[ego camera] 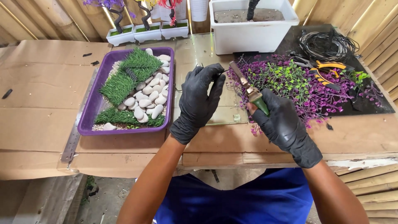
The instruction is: The person uses pliers to bend a thin black wire into a curved shape. They hold the wire with one hand and manipulate it with the pliers in the other, repeatedly bending and adjusting the wire over the course of the video.
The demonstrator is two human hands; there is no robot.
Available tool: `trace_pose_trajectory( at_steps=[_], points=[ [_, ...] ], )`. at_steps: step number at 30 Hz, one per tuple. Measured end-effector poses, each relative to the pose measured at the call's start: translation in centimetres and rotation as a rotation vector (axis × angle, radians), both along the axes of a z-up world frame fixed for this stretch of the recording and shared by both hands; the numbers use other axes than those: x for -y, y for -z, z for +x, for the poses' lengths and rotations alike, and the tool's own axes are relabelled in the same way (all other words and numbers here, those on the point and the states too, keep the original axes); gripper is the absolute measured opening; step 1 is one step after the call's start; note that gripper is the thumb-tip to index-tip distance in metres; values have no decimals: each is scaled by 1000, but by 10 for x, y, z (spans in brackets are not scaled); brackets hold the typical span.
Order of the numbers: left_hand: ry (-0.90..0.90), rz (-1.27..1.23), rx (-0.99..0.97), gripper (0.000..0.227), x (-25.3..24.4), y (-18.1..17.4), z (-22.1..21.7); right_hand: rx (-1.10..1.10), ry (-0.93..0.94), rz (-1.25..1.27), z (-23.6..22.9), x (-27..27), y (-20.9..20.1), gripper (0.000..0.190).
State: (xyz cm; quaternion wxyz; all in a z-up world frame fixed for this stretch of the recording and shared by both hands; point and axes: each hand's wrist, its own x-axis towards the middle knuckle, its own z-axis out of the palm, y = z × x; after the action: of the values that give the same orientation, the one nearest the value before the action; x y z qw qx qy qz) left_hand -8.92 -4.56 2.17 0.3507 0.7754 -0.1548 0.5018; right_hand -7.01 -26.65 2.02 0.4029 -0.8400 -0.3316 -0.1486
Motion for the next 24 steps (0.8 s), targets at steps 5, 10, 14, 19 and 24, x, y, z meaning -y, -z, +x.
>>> trace_pose_trajectory(
  at_steps=[5, 10, 14, 19, 24],
  points=[
    [66, -56, -50, 11, -5, 12, 10, -47, 19, -6, 0, 4, -12, 24],
    [79, -97, -50, 12, -8, 11, 16, -93, 18, 14, 7, 3, -7, 26],
    [76, -93, -65, 12, -6, 12, 18, -92, 1, 24, 14, 0, 8, 24],
    [106, -111, -77, 13, -3, 11, 20, 19, 64, -34, 17, -9, 19, 25],
    [137, -169, -83, 8, -5, 11, 20, 36, 50, -10, 16, -10, 12, 24]
  ],
)
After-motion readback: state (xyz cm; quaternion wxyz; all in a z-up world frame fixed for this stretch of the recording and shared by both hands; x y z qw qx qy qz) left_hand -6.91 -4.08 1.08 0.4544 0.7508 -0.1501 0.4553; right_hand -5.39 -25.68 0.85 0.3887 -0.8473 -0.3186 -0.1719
